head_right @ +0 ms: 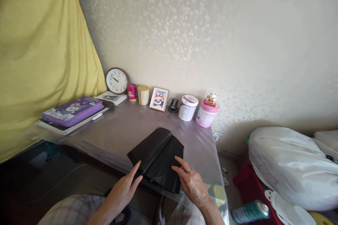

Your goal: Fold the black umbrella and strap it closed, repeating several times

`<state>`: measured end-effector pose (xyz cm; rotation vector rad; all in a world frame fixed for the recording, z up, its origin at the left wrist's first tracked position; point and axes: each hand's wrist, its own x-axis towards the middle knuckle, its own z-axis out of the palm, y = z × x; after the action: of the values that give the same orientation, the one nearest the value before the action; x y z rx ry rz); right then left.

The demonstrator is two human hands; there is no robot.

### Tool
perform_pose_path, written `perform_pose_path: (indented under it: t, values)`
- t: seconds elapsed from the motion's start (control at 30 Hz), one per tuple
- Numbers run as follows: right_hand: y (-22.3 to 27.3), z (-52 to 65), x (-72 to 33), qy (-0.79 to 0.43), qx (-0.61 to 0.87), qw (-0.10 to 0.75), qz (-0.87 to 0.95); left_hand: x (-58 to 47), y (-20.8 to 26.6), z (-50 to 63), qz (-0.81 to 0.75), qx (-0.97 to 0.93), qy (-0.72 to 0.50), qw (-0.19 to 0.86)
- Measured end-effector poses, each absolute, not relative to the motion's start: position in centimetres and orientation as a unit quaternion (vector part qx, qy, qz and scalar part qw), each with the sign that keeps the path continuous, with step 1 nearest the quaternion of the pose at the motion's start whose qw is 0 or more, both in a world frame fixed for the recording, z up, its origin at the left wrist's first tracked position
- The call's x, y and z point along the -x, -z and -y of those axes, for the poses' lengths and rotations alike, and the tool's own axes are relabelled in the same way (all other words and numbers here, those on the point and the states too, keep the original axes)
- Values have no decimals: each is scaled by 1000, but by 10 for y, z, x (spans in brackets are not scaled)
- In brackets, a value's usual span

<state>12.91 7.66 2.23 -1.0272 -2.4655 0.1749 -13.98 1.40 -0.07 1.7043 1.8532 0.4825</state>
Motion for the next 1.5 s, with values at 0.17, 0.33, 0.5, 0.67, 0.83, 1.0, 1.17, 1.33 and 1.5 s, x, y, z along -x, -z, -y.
perform_pose_path:
  t: [0.17, 0.33, 0.5, 0.67, 0.83, 1.0, 1.17, 1.33, 1.5]
  values:
    - [-22, -83, -129, -51, 361, 216, 906, 141, 2, -15, -689, -636, -187, 293]
    - [-22, -85, -130, -68, 359, 223, 904, 144, 8, -15, -684, -633, -212, 295]
    - [-36, -91, -120, -94, 364, 279, 884, 150, 6, -17, -651, -583, -283, 397]
    - [-58, -113, -88, -83, 345, 360, 863, 150, 3, -19, -608, -500, -346, 510]
    - [-68, -135, -45, -82, 311, 386, 865, 147, 7, -20, -619, -504, -315, 514]
    - [-62, -152, -9, -59, 307, 371, 874, 146, 8, -18, -643, -555, -269, 453]
    - [-48, -166, 20, -35, 341, 321, 883, 142, -7, -17, -683, -601, -209, 358]
    - [-30, -173, 39, -7, 347, 265, 899, 139, -6, -16, -704, -635, -155, 277]
    - [-24, -174, 43, 23, 357, 186, 915, 138, 2, -14, -693, -660, -155, 245]
